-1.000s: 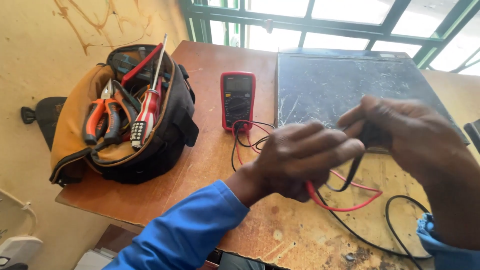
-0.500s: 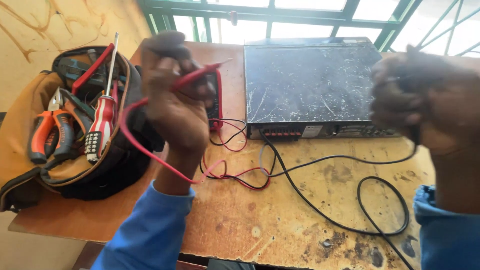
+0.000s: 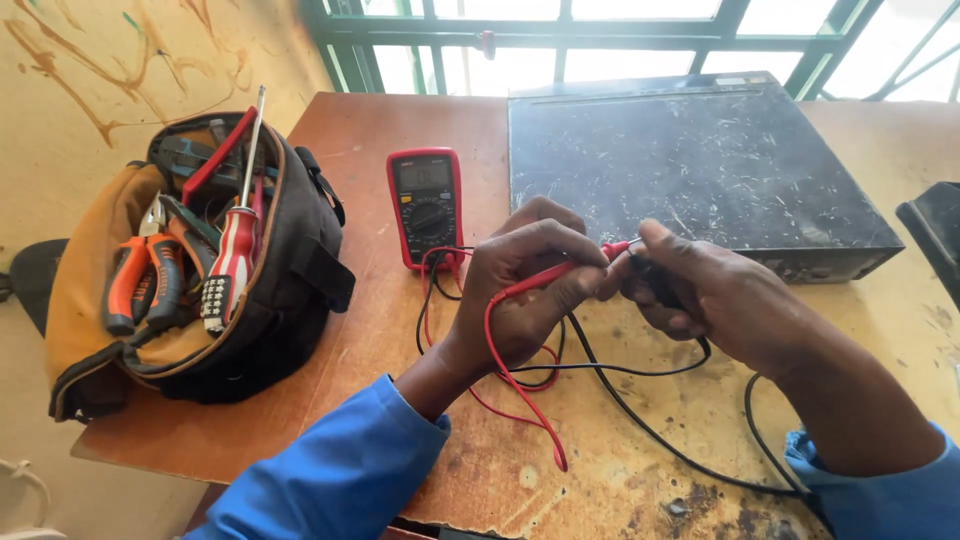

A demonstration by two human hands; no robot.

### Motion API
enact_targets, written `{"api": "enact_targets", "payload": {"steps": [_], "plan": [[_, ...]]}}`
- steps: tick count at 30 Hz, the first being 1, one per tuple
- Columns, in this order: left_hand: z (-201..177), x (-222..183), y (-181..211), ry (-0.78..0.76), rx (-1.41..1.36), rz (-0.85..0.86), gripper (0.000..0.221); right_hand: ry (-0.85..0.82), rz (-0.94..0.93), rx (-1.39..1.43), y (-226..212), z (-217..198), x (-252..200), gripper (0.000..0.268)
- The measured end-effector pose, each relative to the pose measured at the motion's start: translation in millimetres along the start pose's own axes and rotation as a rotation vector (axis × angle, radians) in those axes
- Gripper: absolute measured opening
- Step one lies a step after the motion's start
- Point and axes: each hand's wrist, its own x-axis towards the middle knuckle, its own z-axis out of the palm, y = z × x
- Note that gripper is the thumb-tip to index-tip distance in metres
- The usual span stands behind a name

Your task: Using a digital multimeter to test electrical connections on the back panel of an electronic device.

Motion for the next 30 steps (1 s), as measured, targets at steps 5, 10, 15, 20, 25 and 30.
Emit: {"api": "enact_targets", "payload": {"steps": [5,10,15,20,25,30], "plan": [[1.3,-0.7,-0.4,-0.035,0.002,-0.001,0.008,0.014,-0.072,0.099,7.7,4.0,3.9,0.053],[0.1,-0.7,2.7,-0.035,0.028,0.008,0.008,0.044,-0.096,0.241,16.0,6.1,8.4,0.054],[-2.0,-2.3,4.1,-0.120,0.192,0.112,0.014,0.067,-0.117,0.167,18.5,8.1,11.3,0.050],[-2.8,-2.5,-0.1,-0.129,0.255,0.199,0.018,0.074,-0.121,0.140,20.0,7.2,14.8,0.047],[-1.1,-7.5,-10.5,-0.126,0.460,0.321,0.016,0.154,-0.098,0.346,30.6,14.0,21.5,0.036],[2.9,-14.1,-24.6,-0.040,0.536,0.159,0.029,0.184,-0.297,0.460,45.6,18.7,29.9,0.033]]}}
